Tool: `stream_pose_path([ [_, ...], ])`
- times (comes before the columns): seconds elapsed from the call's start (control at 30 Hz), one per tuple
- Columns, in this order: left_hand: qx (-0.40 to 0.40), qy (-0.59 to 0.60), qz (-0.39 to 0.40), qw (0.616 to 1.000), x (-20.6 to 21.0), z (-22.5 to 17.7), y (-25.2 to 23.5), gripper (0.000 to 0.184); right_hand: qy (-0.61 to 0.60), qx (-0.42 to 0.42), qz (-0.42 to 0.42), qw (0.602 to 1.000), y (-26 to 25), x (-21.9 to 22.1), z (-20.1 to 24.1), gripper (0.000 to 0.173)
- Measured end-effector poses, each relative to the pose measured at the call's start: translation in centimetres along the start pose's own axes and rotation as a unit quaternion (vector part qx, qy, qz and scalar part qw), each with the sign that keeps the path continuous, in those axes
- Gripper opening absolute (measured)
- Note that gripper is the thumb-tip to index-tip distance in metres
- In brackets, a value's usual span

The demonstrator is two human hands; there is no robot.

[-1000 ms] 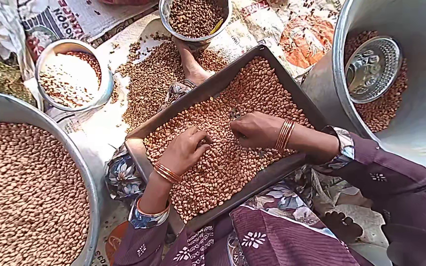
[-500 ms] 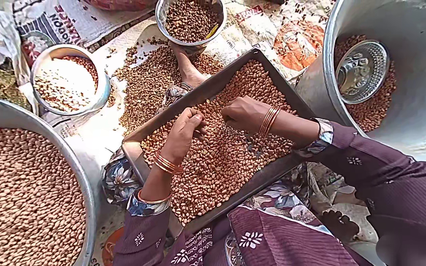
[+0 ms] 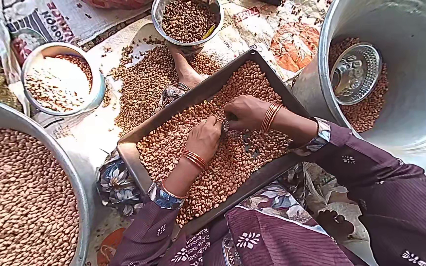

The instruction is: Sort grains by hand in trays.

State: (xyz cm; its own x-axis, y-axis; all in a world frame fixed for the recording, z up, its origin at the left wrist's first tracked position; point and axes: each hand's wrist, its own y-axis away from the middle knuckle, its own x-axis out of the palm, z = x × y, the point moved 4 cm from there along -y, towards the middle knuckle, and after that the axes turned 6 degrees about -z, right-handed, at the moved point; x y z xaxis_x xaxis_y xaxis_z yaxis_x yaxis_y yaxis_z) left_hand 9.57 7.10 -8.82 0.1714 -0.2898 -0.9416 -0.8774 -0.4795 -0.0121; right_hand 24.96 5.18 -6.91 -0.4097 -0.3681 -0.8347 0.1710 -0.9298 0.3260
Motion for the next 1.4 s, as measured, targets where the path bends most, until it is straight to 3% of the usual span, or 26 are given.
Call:
stream_pose_path([
  [0.17, -0.023, 0.009, -0.006, 1.0, 0.4, 0.4, 0.1, 0.022, 0.039, -0.023, -0.037, 0.998, 1.8, -2.2, -1.2, 0.014],
  [0.3, -0.032, 0.009, 0.015, 0.999, 0.3, 0.3, 0.0, 0.025, 0.044, -0.082, -0.017, 0.996, 3.6, -0.6, -1.4, 0.011],
  [0.37, -0.04, -0.001, 0.025, 0.999, 0.3, 0.1, 0.0, 0.026, 0.066, -0.067, 0.001, 0.996, 4.1, 0.5, -1.2, 0.01],
  [0.47, -0.046, -0.006, 0.032, 0.998, 0.3, 0.0, -0.1, 0.028, 0.11, -0.089, -0.051, 0.989, 4.8, 1.5, -0.7, 0.008],
  [0.6, -0.066, 0.151, -0.009, 0.986, -0.7, 1.1, 0.1, 0.026, 0.167, -0.096, -0.044, 0.98, 5.2, 1.8, 0.0, 0.014],
  [0.67, -0.112, 0.318, -0.046, 0.94, -1.9, 2.0, 0.2, 0.022, 0.179, -0.086, -0.02, 0.98, 5.2, 1.8, 0.4, 0.012],
  [0.77, -0.176, 0.603, -0.065, 0.776, -2.4, 3.1, 0.1, 0.019, 0.159, -0.058, 0.027, 0.985, 4.8, 1.8, 0.2, 0.007],
  [0.83, -0.193, 0.707, -0.027, 0.68, -2.5, 3.4, 0.5, 0.023, 0.095, -0.06, 0.054, 0.992, 4.3, 1.4, -0.3, 0.013],
  [0.97, -0.204, 0.763, 0.031, 0.613, -1.7, 3.2, 1.2, 0.028, 0.018, -0.086, 0.153, 0.984, 3.3, 0.1, 1.2, 0.011],
  [1.03, -0.209, 0.779, 0.04, 0.59, -1.4, 3.1, 1.0, 0.031, 0.03, -0.119, 0.088, 0.989, 2.4, -2.5, 2.0, 0.01],
  [1.13, -0.225, 0.794, 0.02, 0.565, -1.6, 3.3, 1.0, 0.037, 0.077, -0.102, -0.19, 0.973, 2.0, -9.9, 2.7, 0.015],
  [1.2, -0.217, 0.784, 0.011, 0.582, -1.7, 3.5, 0.8, 0.042, 0.1, -0.062, -0.323, 0.939, 2.3, -13.4, 3.0, 0.019],
  [1.23, -0.213, 0.756, 0.011, 0.619, -1.9, 3.6, 0.6, 0.042, 0.094, -0.053, -0.337, 0.935, 2.3, -14.1, 2.9, 0.018],
  [1.33, -0.178, 0.54, 0.012, 0.822, -2.5, 3.2, -0.8, 0.026, 0.059, -0.054, -0.243, 0.967, 1.8, -12.2, 2.2, 0.014],
  [1.4, -0.127, 0.365, -0.021, 0.922, -2.7, 2.1, -2.4, 0.021, 0.066, -0.052, -0.155, 0.984, 1.1, -9.5, 1.0, 0.013],
])
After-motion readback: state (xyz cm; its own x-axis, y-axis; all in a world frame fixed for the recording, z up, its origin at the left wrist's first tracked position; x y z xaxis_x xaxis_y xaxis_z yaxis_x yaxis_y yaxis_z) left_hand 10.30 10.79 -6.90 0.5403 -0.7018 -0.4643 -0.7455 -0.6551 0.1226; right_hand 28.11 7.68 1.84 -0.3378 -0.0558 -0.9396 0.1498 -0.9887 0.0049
